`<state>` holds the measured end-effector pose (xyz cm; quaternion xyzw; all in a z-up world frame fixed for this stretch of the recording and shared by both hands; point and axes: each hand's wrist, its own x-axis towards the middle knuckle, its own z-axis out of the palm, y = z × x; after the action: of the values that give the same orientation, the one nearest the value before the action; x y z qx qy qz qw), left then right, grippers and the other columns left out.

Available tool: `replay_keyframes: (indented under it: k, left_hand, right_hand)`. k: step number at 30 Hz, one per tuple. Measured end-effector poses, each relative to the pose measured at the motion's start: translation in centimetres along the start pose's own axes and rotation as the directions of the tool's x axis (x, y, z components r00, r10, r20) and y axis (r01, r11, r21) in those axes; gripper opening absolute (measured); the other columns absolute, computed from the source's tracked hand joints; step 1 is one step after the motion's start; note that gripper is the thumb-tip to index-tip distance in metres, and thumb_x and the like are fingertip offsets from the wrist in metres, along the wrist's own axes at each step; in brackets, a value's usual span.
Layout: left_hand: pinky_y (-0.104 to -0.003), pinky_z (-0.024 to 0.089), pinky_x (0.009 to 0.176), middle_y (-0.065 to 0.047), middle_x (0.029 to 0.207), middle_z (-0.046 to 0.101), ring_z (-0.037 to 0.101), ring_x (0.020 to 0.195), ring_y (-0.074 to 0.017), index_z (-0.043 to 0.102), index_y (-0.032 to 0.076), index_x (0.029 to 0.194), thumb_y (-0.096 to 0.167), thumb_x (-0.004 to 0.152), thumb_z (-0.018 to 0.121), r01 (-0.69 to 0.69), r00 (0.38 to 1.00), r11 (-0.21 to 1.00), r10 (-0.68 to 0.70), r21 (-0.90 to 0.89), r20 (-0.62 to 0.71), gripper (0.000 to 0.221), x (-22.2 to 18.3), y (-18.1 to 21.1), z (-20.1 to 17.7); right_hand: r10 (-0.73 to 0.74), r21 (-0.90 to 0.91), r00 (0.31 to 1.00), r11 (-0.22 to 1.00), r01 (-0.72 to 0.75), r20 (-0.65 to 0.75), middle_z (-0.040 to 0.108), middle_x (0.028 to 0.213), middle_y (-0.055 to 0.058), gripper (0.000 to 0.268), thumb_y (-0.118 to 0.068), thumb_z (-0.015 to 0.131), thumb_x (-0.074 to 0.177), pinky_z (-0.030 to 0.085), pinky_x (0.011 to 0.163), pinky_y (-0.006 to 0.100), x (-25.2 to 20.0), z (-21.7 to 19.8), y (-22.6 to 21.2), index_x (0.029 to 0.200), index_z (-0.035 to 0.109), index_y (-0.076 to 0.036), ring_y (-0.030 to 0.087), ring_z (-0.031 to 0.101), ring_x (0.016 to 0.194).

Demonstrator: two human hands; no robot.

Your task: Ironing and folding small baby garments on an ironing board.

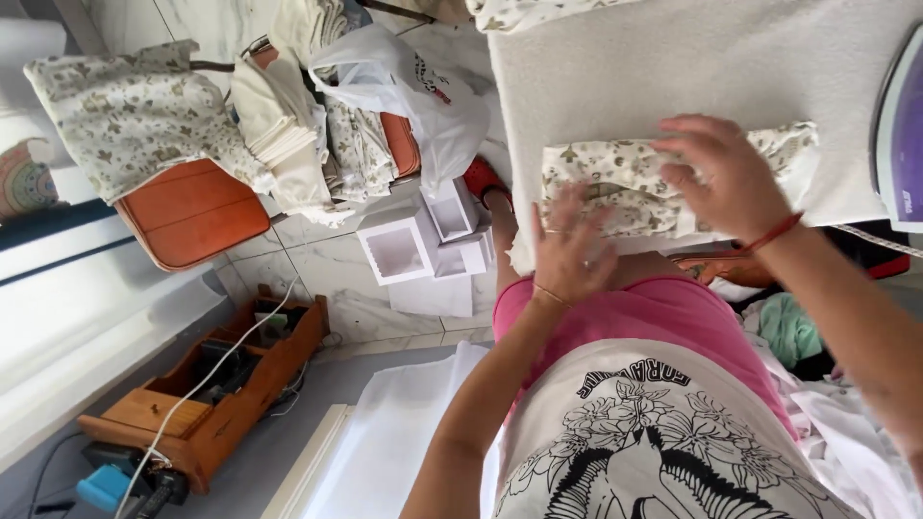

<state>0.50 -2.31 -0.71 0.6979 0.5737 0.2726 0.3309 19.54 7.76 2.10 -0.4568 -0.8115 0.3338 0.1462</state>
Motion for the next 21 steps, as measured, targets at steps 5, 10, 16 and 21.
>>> replay_keyframes:
  k: [5,10,16,21]
  left_hand:
    - [-0.035,0.049,0.072,-0.008,0.097,0.049,0.053,0.094,-0.027,0.047,0.009,0.103,0.033,0.081,0.053,0.412,0.856,0.903,-0.429,-0.122,-0.288,0.034,2.8,-2.3,0.0]
    - [-0.044,0.046,0.065,-0.012,0.072,0.058,0.06,0.074,-0.0327,0.052,0.011,0.09,0.049,0.069,0.061,0.725,0.688,0.683,-0.723,-0.083,0.06,0.044,3.6,-0.9,0.9]
    - [-0.028,0.041,0.048,0.0,0.062,0.049,0.054,0.054,-0.0185,0.042,0.017,0.093,0.017,0.072,0.059,0.463,0.865,0.815,-0.501,-0.349,-0.023,0.028,5.1,6.8,4.9]
    - [-0.015,0.051,0.066,-0.003,0.123,0.049,0.057,0.089,-0.0057,0.041,0.006,0.126,0.014,0.085,0.055,0.582,0.81,0.162,-0.2,-0.797,0.551,0.044,8.5,9.9,10.0]
  right_hand:
    - [0.0,-0.202,0.96,0.977,-0.059,-0.281,0.033,0.135,0.019,0.048,-0.036,0.042,0.091,0.007,0.097,0.057,-2.1,6.0,-2.5,0.127,0.042,-0.005,0.035,0.023,0.126]
    - [-0.038,-0.511,0.952,0.85,-0.128,-0.302,0.037,0.136,0.014,0.052,-0.04,0.033,0.091,0.018,0.094,0.062,-3.8,10.3,-1.5,0.131,0.041,-0.009,0.033,0.031,0.125]
    - [0.477,0.532,0.833,0.8,-0.278,-0.281,0.036,0.132,0.016,0.044,-0.001,0.044,0.087,0.023,0.094,0.06,-5.7,2.3,-2.7,0.13,0.04,-0.012,0.043,0.024,0.12]
    - [0.771,0.991,0.636,0.048,-0.129,0.046,0.051,0.109,0.011,0.048,-0.005,0.049,0.085,0.048,0.067,0.027,-13.7,3.7,7.2,0.131,0.036,-0.008,0.017,0.057,0.085]
